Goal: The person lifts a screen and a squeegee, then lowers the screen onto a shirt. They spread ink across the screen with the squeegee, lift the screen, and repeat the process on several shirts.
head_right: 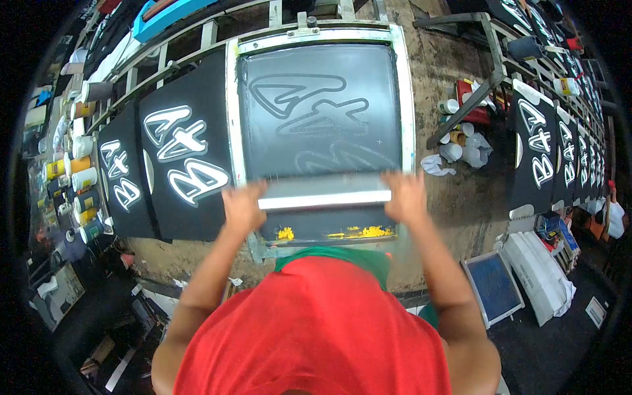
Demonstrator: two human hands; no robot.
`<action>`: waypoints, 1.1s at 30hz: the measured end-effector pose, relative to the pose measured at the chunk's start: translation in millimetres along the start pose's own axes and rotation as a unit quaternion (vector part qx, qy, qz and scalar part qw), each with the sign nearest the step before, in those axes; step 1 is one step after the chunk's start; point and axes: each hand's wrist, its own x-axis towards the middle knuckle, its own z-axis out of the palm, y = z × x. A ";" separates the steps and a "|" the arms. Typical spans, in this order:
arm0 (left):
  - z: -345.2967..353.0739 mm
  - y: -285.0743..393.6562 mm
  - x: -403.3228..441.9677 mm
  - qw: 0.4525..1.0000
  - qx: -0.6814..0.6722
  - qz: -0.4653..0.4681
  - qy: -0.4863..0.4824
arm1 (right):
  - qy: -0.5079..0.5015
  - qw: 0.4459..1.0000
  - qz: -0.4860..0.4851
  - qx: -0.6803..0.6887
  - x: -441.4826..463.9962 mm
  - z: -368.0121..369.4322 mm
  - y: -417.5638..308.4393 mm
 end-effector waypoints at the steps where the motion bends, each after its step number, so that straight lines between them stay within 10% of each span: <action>1: 4.8 11.6 -43.0 0.999 -0.043 0.000 0.006 | 0.003 1.000 -0.009 0.022 -40.6 13.1 -6.8; 8: -13.6 12.8 -78.6 0.997 -0.073 -0.004 -0.031 | 0.013 0.998 -0.017 0.058 -81.4 -0.2 -23.8; 15: -117.0 -42.8 153.3 0.943 -0.035 0.053 0.328 | 0.260 0.963 -0.064 0.010 154.8 -117.8 0.7; 33: -129.4 -99.3 311.8 0.987 -0.132 -0.013 0.089 | 0.093 0.994 -0.012 -0.048 313.5 -155.3 30.5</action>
